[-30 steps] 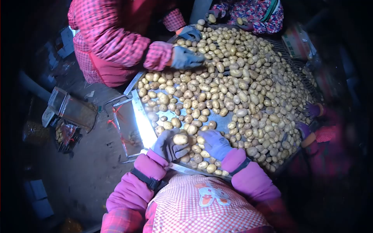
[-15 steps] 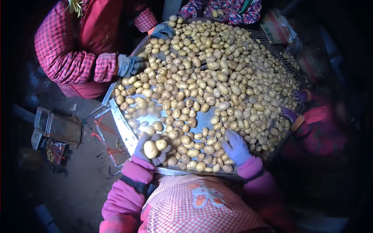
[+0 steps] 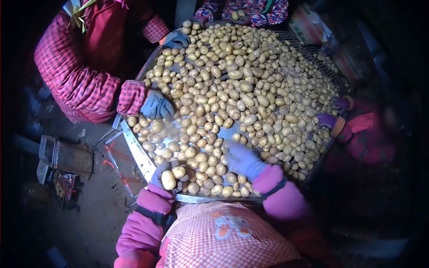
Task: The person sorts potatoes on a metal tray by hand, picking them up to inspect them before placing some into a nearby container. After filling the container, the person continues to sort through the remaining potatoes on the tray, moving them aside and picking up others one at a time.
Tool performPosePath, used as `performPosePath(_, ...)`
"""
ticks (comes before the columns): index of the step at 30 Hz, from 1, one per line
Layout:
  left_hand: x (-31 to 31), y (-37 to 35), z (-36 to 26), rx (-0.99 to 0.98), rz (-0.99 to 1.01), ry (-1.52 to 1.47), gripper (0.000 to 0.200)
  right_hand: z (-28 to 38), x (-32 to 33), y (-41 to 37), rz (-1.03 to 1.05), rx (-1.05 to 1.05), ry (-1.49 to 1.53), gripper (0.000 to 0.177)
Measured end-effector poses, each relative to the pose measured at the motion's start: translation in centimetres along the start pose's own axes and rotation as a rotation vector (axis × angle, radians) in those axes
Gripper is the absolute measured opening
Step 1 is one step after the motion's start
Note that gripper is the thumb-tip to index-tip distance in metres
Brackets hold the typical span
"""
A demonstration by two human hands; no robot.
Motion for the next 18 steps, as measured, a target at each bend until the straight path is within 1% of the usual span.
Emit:
performPosePath(1, -0.8, -0.3, 0.2, -0.012, -0.091, -0.019, 0.035, -2.6, 1.9, 0.1, -0.293, 0.035, 0.135, 0.044)
performPosePath(2, -0.9, -0.3, 0.3, -0.008, -0.099, -0.025, 0.036, -4.0, 4.4, 0.3, -0.375, -0.144, 0.12, 0.043)
performPosePath(3, -1.0, -0.1, 0.2, -0.004, -0.101, -0.028, 0.037, -5.1, 7.5, 0.2, -0.454, 0.035, -0.491, 0.045)
performPosePath(4, -1.1, -0.2, 0.1, -0.005, -0.101, -0.029, 0.037, -8.2, 8.0, -0.6, -0.479, 0.005, -0.777, 0.052)
performPosePath(5, -1.2, -0.2, 0.2, 0.012, -0.094, -0.047, 0.037, -7.8, 7.7, -1.0, -0.48, 0.004, -0.778, 0.052)
performPosePath(7, -1.1, 0.0, 0.2, 0.03, -0.084, -0.061, 0.037, -6.8, 6.1, -1.5, -0.274, -0.23, -0.782, 0.054)
performPosePath(8, -1.0, 0.1, 0.2, 0.022, -0.053, -0.052, 0.038, -6.2, 5.3, -1.4, -0.134, -0.254, -0.625, 0.059)
performPosePath(9, -1.4, 0.1, 0.3, 0.023, -0.027, -0.044, 0.038, -4.8, 4.4, -1.7, -0.133, -0.264, -0.621, 0.059)
performPosePath(11, -1.5, -0.2, 0.4, 0.05, -0.017, -0.086, 0.046, -1.9, 2.0, -2.6, -0.085, -0.135, -0.636, 0.06)
performPosePath(13, -1.5, -0.4, 0.4, 0.044, -0.007, -0.073, 0.048, -2.9, 1.1, -4.4, -0.131, 0.107, -0.316, 0.062)
performPosePath(14, -1.8, -0.5, 0.3, 0.075, -0.012, -0.099, 0.049, -3.0, 1.8, -5.4, -0.186, 0.053, -0.088, 0.061)
performPosePath(15, -1.3, -0.4, 0.2, 0.113, 0.002, -0.118, 0.041, -3.6, 2.6, -6.8, -0.199, 0.041, -0.094, 0.061)
performPosePath(17, -1.2, -0.3, 0.1, 0.132, 0.053, -0.111, 0.041, -5.8, 5.3, -11.0, -0.536, -0.164, -0.143, 0.06)
performPosePath(18, -1.7, -0.4, 0.2, 0.131, 0.072, -0.152, 0.041, -6.8, 5.7, -13.2, -0.549, -0.178, -0.15, 0.06)
Point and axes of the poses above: each hand's wrist, its own y-axis towards the middle knuckle, its own x-axis out of the back of the hand, z = x × y, the point moved 4 cm from there along y, towards the middle knuckle, and after that the axes turned 13 degrees about x, right-handed, at the moved point
